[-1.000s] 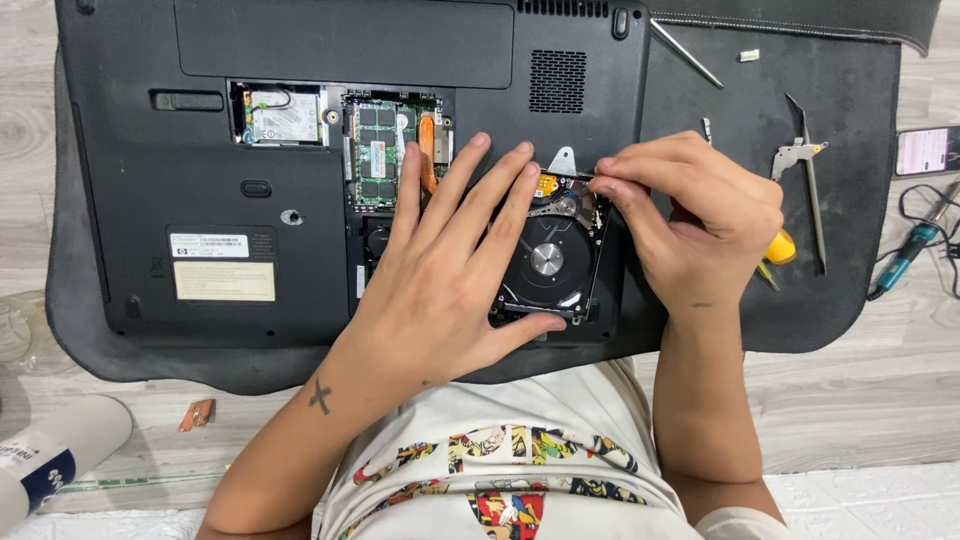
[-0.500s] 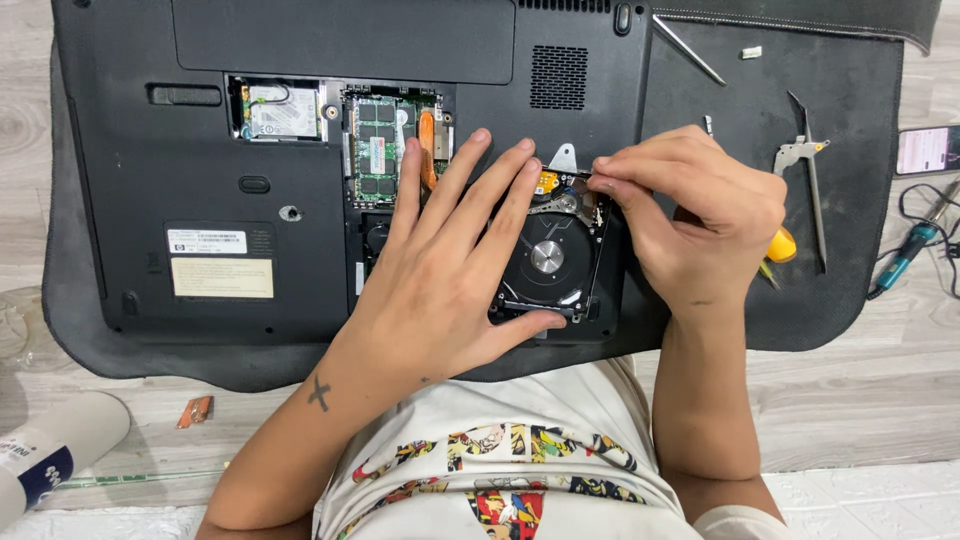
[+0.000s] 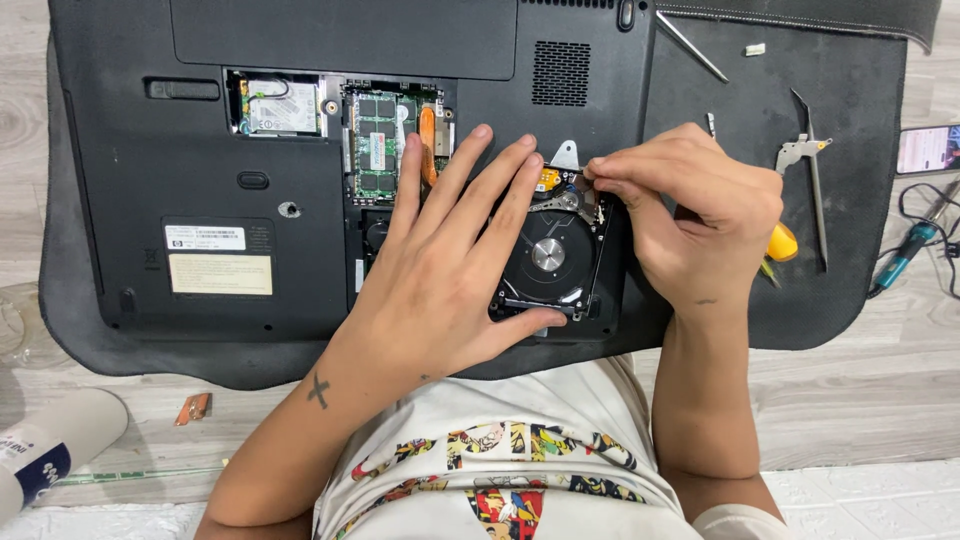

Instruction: Disassembling a laptop hard drive and removing internal components using a screwdriver

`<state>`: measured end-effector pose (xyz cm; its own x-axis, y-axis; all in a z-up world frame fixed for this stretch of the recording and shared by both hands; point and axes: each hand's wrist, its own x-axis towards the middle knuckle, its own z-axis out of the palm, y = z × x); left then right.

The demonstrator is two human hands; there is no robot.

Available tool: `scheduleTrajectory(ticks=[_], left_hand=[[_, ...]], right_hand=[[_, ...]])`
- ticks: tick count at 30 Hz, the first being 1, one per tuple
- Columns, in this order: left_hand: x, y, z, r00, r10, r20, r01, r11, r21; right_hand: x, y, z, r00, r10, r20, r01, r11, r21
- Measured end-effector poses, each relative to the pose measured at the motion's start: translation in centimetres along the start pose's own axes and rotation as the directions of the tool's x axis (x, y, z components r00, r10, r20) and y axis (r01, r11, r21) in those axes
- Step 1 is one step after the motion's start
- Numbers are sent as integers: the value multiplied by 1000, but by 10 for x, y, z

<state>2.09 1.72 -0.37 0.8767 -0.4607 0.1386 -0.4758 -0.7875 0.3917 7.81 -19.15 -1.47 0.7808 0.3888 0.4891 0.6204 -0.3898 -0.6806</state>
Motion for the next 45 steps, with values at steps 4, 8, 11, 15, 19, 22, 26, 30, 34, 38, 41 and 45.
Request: scheduleTrajectory(ticks=[4, 8, 11, 15, 19, 22, 26, 30, 34, 38, 41, 45], left_hand=[[1, -1, 2, 1000, 0, -11, 0, 1000, -25], [1, -2, 2, 1000, -9, 5, 9, 999, -36], [4, -1, -2, 1000, -29, -4, 28, 988, -155], [15, 6, -12, 949, 119, -291, -212, 926, -312], [17, 4, -17, 897, 260, -357, -358, 902, -242], [9, 2, -16, 919, 325, -222, -360, 922, -143], [7, -17, -29, 930, 308, -201, -335, 934, -119], [7, -41, -50, 958, 256, -131, -268, 959, -88], [10, -54, -68, 972, 219, -81, -228, 967, -115], [18, -59, -73, 983, 172, -70, -185, 940, -287], [36, -56, -82, 976, 215, -39, -217, 933, -286], [71, -33, -85, 984, 165, -60, -171, 819, -548]], right_hand=[[2, -4, -1, 1000, 12, 18, -12, 1000, 4], [0, -5, -3, 1000, 6, -27, -7, 1000, -10], [-4, -17, -8, 977, 150, -151, -125, 979, 159], [-8, -44, 1, 986, 107, -127, -80, 976, 202], [-13, -58, 6, 987, 91, -133, -62, 975, 213], [-15, -57, -20, 995, 70, 75, -73, 996, 42], [-54, -4, -70, 961, 247, -124, -276, 867, -415], [-59, 7, -83, 831, 549, -91, -456, 578, -677], [-62, 18, -80, 860, 510, -3, -366, 614, -699], [-51, 1, -77, 804, 589, -80, -514, 621, -592], [-39, -18, -75, 828, 531, -180, -533, 646, -546], [-9, -31, -64, 870, 427, -246, -428, 902, 51]])
